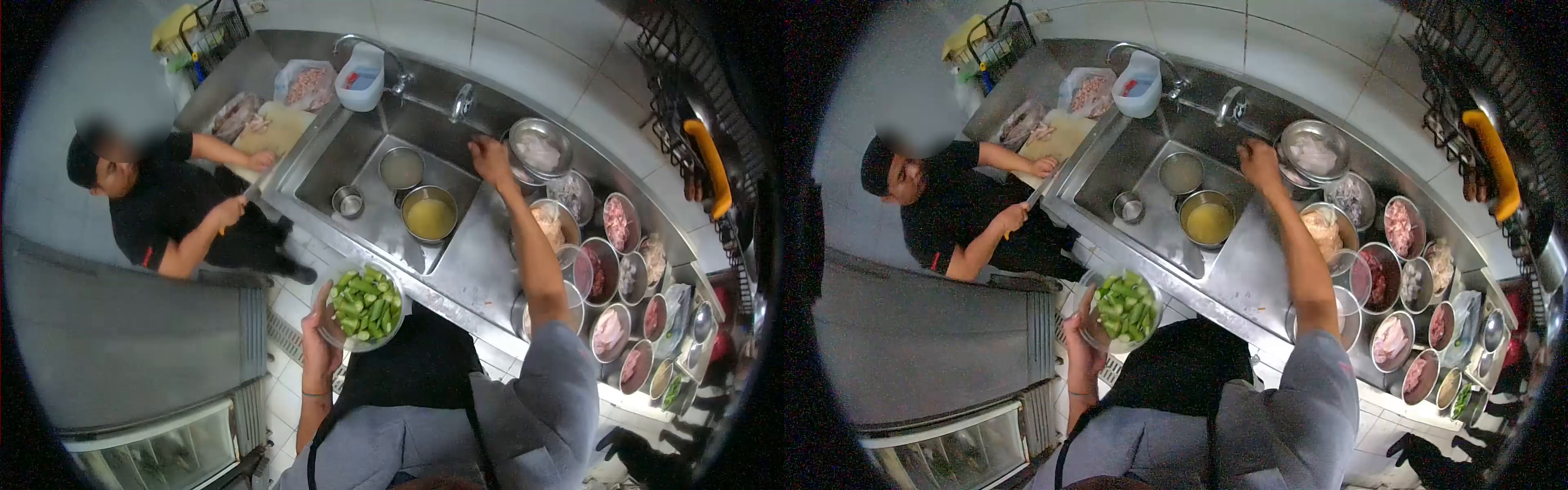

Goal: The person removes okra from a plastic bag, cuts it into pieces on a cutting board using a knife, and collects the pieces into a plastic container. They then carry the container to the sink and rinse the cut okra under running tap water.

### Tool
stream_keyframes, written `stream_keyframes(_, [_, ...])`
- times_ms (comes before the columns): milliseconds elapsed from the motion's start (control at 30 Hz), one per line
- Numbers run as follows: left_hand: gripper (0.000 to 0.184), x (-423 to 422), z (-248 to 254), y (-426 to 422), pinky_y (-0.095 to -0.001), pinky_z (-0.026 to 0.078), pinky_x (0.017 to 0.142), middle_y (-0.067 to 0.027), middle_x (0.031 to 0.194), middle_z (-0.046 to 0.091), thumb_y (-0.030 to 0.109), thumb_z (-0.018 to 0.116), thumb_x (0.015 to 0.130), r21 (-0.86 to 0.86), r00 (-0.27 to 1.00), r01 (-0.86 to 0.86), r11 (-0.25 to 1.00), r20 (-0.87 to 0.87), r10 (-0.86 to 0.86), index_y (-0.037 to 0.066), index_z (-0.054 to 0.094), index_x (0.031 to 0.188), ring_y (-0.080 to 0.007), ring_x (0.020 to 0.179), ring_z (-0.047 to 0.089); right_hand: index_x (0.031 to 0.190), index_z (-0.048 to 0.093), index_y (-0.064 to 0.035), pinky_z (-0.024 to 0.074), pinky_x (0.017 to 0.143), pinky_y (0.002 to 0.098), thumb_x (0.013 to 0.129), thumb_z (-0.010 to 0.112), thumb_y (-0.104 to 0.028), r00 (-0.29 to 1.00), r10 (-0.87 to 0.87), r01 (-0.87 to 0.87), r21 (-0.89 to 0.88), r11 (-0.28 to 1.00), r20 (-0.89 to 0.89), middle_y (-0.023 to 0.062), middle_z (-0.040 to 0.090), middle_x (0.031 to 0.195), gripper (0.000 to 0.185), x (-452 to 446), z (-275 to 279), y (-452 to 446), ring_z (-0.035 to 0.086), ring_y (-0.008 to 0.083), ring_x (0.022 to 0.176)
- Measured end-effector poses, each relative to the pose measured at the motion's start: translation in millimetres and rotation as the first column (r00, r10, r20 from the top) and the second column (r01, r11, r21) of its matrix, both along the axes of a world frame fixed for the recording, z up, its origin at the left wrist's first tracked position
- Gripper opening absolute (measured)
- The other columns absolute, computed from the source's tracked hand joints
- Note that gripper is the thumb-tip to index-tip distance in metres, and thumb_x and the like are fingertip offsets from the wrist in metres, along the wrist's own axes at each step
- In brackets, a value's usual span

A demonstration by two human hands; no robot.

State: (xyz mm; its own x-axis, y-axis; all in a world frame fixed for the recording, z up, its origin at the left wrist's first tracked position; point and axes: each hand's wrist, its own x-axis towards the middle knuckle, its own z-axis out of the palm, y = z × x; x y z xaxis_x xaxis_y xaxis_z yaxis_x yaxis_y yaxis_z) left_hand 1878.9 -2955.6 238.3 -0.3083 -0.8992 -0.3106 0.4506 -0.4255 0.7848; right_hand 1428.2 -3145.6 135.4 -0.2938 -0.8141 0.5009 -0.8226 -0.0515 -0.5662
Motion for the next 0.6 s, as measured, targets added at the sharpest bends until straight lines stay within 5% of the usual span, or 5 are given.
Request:
stream_keyframes(100, [0.067,-13.8,6.5,-28.5,-0.0409,0.040,0.108,-0.0206,0.147,0.042,0.032,0.043,0.093,0.014,0.989,0.022,1.000,0.146,-0.024,0.003,0.028,0.152,-0.0315,0.130,0.048,0.102,0.069,0.0002,0.0530,0.081,0.0468,0.091,0.063,-0.029,0.991,-0.135,0.134,0.171,0.976,-0.007,0.0236,0.068,0.103,0.032,-8.2,-9.5,-58.1,0.067,0.0402,0.097])
stream_keyframes(167, [0.064,-21.0,3.9,-47.8,-0.0386,0.041,0.108,-0.0167,0.146,0.044,0.027,0.045,0.093,0.060,0.995,-0.007,0.998,0.099,0.001,0.004,0.031,0.151,-0.0281,0.128,0.050,0.103,0.066,-0.0015,0.0538,0.084,0.0510,0.091,0.062,-0.035,0.926,-0.359,0.370,0.467,0.803,-0.116,0.0256,0.067,0.105,0.036,-4.6,-2.3,-82.6,0.065,0.0437,0.099])
stream_keyframes(433, [0.057,-41.3,-40.7,-137.9,-0.0391,0.054,0.093,-0.0128,0.140,0.050,0.024,0.043,0.097,0.092,0.973,0.210,0.973,0.076,-0.217,0.004,0.034,0.149,-0.0238,0.125,0.053,0.092,0.070,-0.0054,0.0591,0.070,0.0429,0.084,0.067,-0.022,0.870,-0.177,0.409,0.473,0.781,-0.460,0.0161,0.072,0.093,0.019,-26.1,-25.3,-134.6,0.072,0.0337,0.085])
stream_keyframes(500, [0.056,-46.7,-51.3,-159.3,-0.0367,0.055,0.088,-0.0111,0.137,0.052,0.025,0.045,0.098,0.117,0.953,0.288,0.950,0.062,-0.297,0.005,0.035,0.149,-0.0218,0.120,0.055,0.094,0.071,-0.0056,0.0591,0.068,0.0413,0.086,0.065,-0.021,0.705,0.058,0.362,0.429,0.828,-0.707,0.0155,0.073,0.088,0.019,-18.5,-20.6,-142.6,0.073,0.0308,0.081])
stream_keyframes(600, [0.057,-57.7,-72.7,-195.1,-0.0312,0.054,0.083,-0.0083,0.126,0.058,0.025,0.051,0.096,0.114,0.941,0.318,0.941,0.082,-0.328,0.003,0.038,0.148,-0.0179,0.112,0.057,0.092,0.071,-0.0085,0.0553,0.072,0.0466,0.082,0.066,-0.026,0.734,0.180,0.335,0.579,0.743,-0.655,0.0161,0.070,0.083,0.021,-23.6,-11.7,-160.8,0.070,0.0342,0.083])
